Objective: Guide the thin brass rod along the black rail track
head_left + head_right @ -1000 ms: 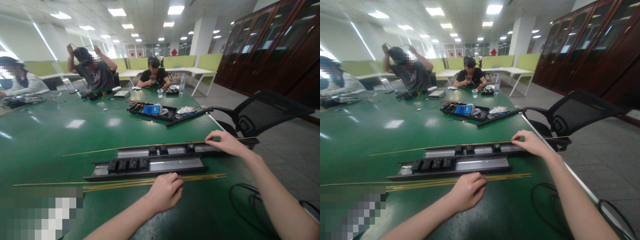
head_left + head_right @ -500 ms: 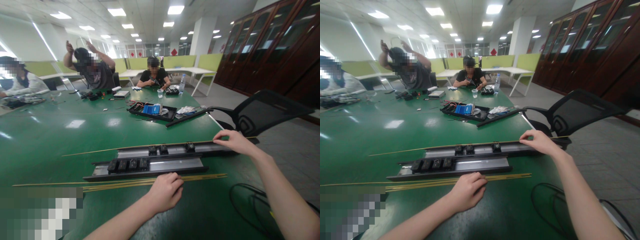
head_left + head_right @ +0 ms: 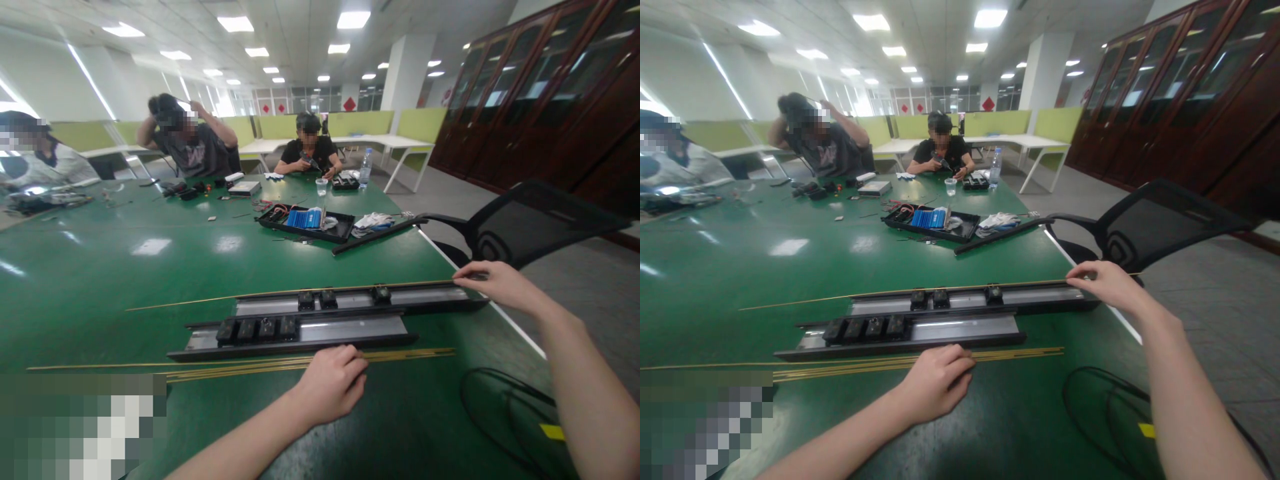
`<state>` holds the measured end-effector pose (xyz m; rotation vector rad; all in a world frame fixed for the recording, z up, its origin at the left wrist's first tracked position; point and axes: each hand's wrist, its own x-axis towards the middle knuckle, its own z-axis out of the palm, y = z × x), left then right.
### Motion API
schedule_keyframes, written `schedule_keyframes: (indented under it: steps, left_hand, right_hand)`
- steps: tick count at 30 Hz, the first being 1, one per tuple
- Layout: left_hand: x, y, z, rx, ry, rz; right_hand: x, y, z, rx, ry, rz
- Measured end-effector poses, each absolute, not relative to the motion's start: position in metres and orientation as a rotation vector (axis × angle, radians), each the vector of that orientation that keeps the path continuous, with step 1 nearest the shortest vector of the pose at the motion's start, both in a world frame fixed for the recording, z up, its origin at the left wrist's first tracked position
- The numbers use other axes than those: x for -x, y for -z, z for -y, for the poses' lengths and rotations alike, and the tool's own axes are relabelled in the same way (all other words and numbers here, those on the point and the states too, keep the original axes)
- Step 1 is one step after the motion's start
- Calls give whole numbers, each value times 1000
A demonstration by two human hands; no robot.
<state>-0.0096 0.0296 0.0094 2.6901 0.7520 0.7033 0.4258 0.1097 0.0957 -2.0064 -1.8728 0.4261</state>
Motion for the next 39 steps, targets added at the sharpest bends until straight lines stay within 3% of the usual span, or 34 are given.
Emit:
schedule_keyframes:
  steps: [39]
  left_hand:
    - [11,-11,-30,-2703,-690,-748]
  right_hand:
    - [-475,-86,-109,2226,-276,1741]
